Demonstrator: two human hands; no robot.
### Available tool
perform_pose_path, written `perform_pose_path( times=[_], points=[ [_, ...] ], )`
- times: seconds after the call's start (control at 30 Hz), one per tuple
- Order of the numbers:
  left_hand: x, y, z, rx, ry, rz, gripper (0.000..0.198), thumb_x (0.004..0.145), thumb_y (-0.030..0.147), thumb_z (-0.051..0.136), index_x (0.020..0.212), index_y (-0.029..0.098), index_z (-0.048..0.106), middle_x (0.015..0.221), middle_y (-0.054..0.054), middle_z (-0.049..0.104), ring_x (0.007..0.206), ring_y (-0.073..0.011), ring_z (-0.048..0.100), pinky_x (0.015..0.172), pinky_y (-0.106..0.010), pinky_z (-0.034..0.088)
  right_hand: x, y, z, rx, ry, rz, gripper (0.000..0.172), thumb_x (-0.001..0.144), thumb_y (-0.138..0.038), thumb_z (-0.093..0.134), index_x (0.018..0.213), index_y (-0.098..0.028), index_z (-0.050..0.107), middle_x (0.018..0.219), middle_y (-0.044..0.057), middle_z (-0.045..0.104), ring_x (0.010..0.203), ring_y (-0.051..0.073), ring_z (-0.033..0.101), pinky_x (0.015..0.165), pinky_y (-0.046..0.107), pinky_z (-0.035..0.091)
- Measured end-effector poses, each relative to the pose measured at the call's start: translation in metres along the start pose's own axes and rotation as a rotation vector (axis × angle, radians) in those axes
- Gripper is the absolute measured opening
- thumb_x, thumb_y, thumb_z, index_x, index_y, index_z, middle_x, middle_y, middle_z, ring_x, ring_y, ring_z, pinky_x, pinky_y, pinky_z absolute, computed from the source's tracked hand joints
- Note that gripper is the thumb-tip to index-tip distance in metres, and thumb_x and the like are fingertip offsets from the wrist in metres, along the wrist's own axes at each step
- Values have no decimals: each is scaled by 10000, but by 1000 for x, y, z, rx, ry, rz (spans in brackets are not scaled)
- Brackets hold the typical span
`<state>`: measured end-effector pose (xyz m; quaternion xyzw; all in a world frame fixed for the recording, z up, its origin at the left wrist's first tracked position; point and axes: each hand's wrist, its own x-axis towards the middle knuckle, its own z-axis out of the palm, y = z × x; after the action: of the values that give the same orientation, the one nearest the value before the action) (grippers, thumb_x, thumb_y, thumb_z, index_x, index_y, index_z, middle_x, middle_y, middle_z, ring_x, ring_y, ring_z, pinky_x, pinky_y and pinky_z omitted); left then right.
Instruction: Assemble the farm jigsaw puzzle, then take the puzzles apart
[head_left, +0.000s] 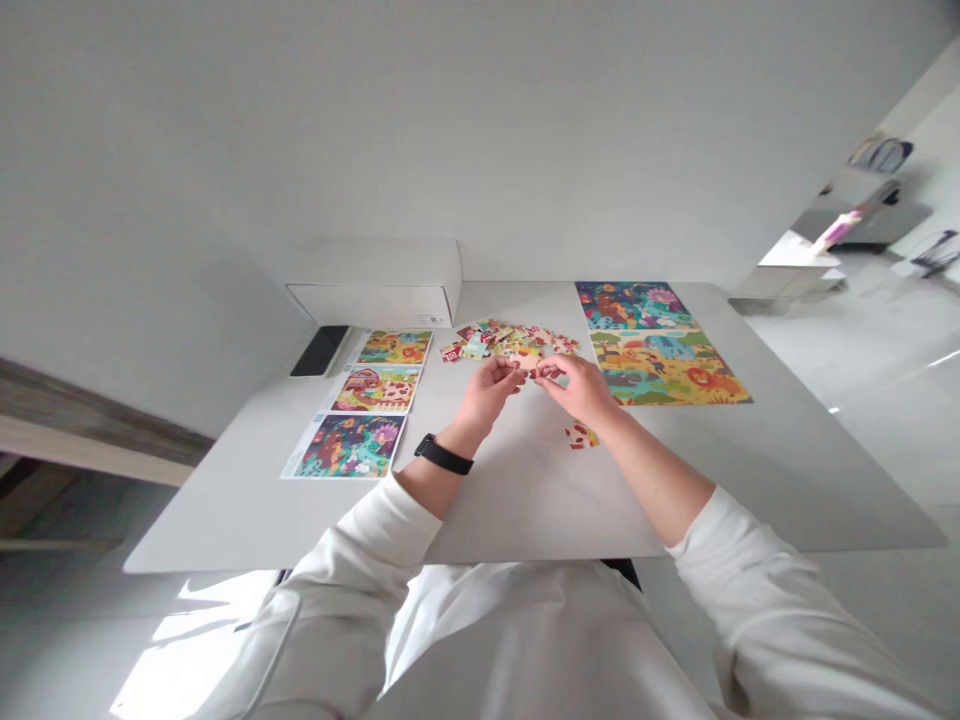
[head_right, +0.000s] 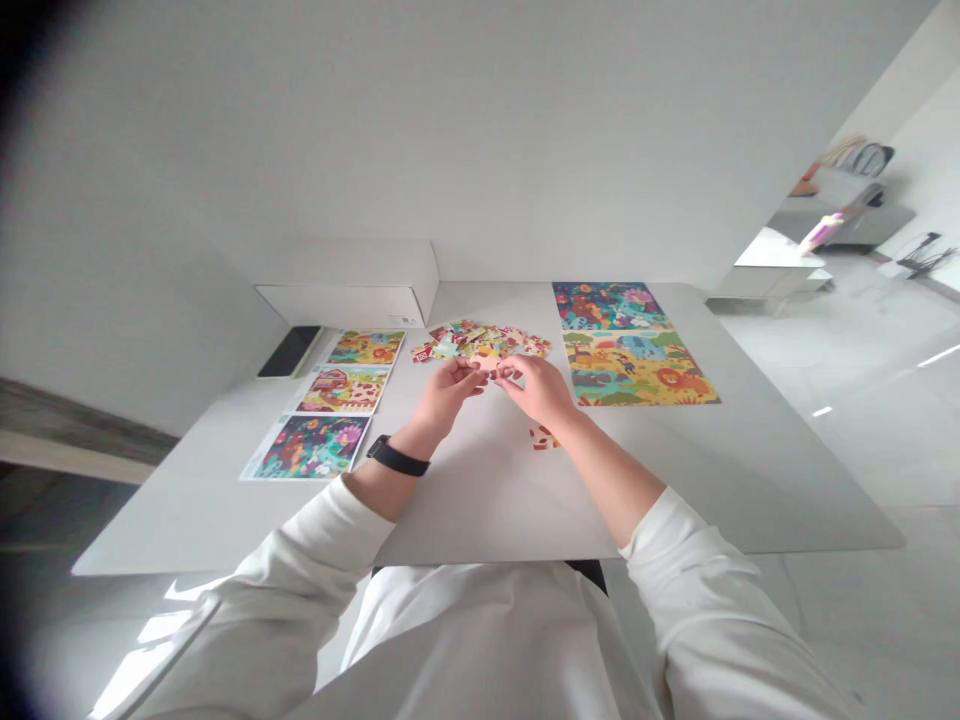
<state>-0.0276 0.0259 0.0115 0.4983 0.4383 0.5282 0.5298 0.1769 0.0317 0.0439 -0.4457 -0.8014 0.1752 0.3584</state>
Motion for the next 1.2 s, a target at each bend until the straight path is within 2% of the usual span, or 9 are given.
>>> perform_pose_path(
  times=[0.13, 0.27, 0.33, 0.43, 0.53, 0.67, 0.93, 1.07, 1.2],
  points=[
    [-18, -2, -4, -45, -2, -48, 500, 756, 527, 898, 992, 194, 609, 920, -36, 772, 791, -131, 707, 777, -273, 551, -27, 3, -6, 81, 95, -84, 173, 1000, -349, 650, 975, -252, 791, 983, 58, 827, 861, 216, 756, 867, 344, 588],
    [-25, -6, -6, -47, -31, -58, 514, 742, 543, 904, 985, 187, 625, 917, -59, 786, 771, -131, 694, 718, -249, 515, -35, 20, -11, 243, 165, 124, 321, 993, -524, 639, 966, -235, 775, 886, 55, 803, 799, 216, 743, 792, 339, 597],
    [-28, -9, -4, -31, -85, -57, 541, 724, 567, 908, 994, 175, 649, 878, -63, 781, 730, -129, 673, 682, -247, 493, -35, 29, -10, 342, 121, 244, 405, 966, -614, 648, 1014, -231, 769, 898, 56, 798, 809, 218, 738, 761, 330, 593],
    [-33, -12, 2, 44, -140, -45, 575, 714, 603, 898, 1010, 151, 700, 791, -38, 746, 639, -106, 592, 630, -243, 449, -36, 36, -5, 459, -26, 346, 463, 930, -659, 676, 1095, -236, 767, 975, 51, 798, 844, 208, 732, 739, 305, 577],
    [-37, -14, 6, 176, -164, -34, 586, 741, 625, 863, 1048, 139, 747, 702, 1, 690, 574, -89, 499, 567, -236, 365, -36, 36, -1, 531, -168, 380, 449, 875, -629, 749, 1079, -230, 768, 989, 46, 791, 831, 192, 719, 704, 280, 554],
    [-39, -17, 8, 286, -192, -26, 602, 775, 637, 819, 1103, 135, 775, 665, 13, 663, 553, -89, 453, 536, -237, 301, -37, 36, 2, 554, -221, 395, 414, 803, -573, 824, 1003, -217, 760, 922, 41, 779, 780, 178, 692, 687, 275, 542],
    [-35, -28, 5, 250, -236, 12, 649, 808, 638, 810, 1216, 138, 735, 833, -67, 791, 580, -108, 547, 548, -234, 354, -39, 38, 0, 485, -245, 393, 335, 813, -504, 806, 979, -223, 732, 853, 13, 761, 730, 171, 697, 685, 278, 533],
    [-37, -27, 5, 220, -241, 57, 629, 832, 628, 813, 1222, 144, 722, 932, -104, 816, 704, -143, 666, 660, -256, 480, -37, 34, -9, 427, -189, 364, 313, 825, -493, 780, 961, -218, 723, 851, 13, 751, 734, 164, 674, 682, 274, 513],
    [-42, -21, 5, 251, -278, 81, 614, 859, 611, 801, 1265, 155, 735, 980, -110, 821, 760, -157, 694, 764, -291, 549, -38, 33, -24, 410, -158, 336, 314, 815, -487, 790, 950, -211, 724, 875, 23, 748, 776, 171, 667, 710, 279, 513]
  ],
)
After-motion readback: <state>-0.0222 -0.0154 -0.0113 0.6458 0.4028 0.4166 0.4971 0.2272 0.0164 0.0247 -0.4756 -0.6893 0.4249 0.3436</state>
